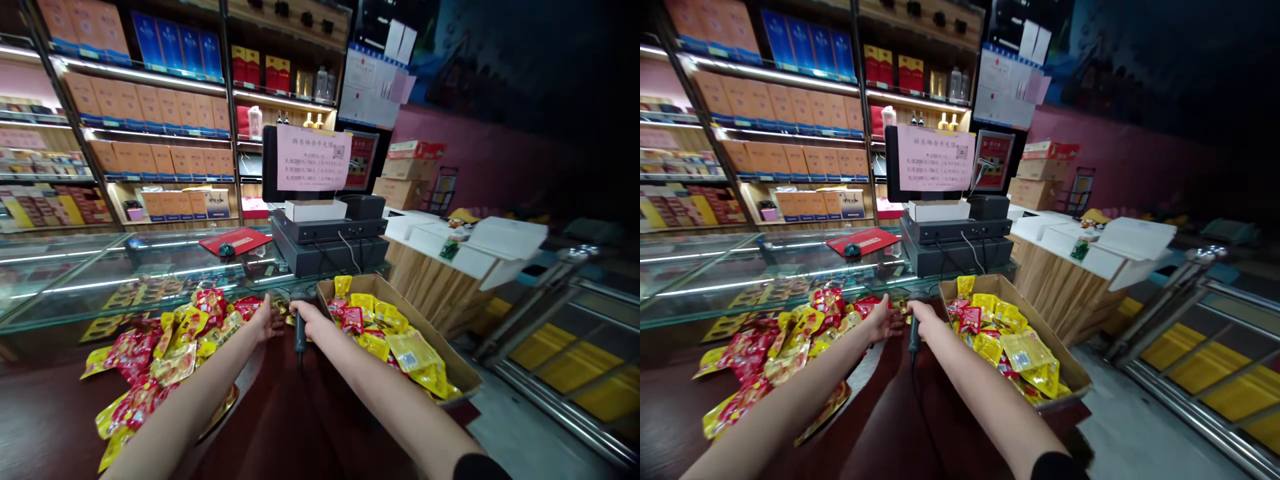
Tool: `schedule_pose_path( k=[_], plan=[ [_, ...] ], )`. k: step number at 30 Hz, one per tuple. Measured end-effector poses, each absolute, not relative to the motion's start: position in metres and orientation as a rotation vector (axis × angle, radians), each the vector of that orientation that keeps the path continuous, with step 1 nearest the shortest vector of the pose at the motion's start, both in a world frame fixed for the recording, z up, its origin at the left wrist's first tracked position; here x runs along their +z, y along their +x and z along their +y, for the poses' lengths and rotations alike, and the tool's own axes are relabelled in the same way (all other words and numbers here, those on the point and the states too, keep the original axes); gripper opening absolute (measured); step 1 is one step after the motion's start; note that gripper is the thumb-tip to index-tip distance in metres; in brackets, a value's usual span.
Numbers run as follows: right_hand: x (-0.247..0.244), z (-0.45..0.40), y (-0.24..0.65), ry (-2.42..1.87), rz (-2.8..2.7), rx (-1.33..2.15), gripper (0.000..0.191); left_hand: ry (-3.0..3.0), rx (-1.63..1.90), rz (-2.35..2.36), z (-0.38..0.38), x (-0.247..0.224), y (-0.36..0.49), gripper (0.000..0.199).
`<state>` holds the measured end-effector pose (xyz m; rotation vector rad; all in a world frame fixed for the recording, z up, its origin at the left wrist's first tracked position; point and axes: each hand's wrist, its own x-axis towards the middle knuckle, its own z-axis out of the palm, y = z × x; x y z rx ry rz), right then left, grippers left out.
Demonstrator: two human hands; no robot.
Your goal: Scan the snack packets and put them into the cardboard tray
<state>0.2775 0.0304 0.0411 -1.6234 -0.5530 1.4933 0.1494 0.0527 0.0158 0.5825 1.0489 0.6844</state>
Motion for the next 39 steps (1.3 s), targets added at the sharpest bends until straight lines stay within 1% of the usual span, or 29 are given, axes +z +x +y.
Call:
schedule_pose_path(
  k=[4, 6, 11, 12, 17, 20, 23, 27, 31, 37, 39],
  plan=[
    [0.034, 0.042, 0.274, -1.615, -0.578, 1.475, 0.013, 0.548, 0.758, 1.026, 0.063, -0.004, 0.167, 0.056],
    [0.033, 0.039, 0.271, -1.594, -0.594, 1.465, 0.014, 0.545, 0.787, 1.028, 0.063, -0.009, 0.170, 0.046],
    [0.027, 0.015, 0.266, -1.568, -0.600, 1.497, 0.016, 0.581, 0.819, 1.073, 0.046, -0.011, 0.163, 0.006],
    [0.026, 0.008, 0.265, -1.563, -0.598, 1.523, 0.016, 0.597, 0.809, 1.084, 0.040, -0.010, 0.160, 0.006],
    [0.021, -0.032, 0.261, -1.506, -0.588, 1.659, 0.012, 0.664, 0.757, 1.179, 0.002, -0.003, 0.138, 0.024],
    [0.025, -0.060, 0.261, -1.397, -0.583, 1.736, 0.009, 0.663, 0.744, 1.212, -0.024, 0.001, 0.123, 0.033],
    [0.031, -0.088, 0.265, -1.267, -0.595, 1.777, 0.008, 0.646, 0.731, 1.143, -0.050, 0.005, 0.112, 0.037],
    [0.031, -0.126, 0.274, -1.172, -0.596, 1.710, 0.016, 0.618, 0.778, 0.986, -0.074, 0.008, 0.103, 0.029],
    [0.027, -0.161, 0.278, -1.191, -0.575, 1.538, 0.027, 0.652, 0.869, 0.999, -0.082, 0.007, 0.096, 0.023],
    [0.035, -0.196, 0.265, -1.186, -0.830, 1.526, 0.018, 0.706, 0.895, 0.954, -0.086, 0.005, 0.100, 0.013],
    [0.040, -0.203, 0.260, -1.215, -0.900, 1.545, 0.016, 0.719, 0.875, 0.934, -0.089, 0.006, 0.104, 0.013]
  ],
)
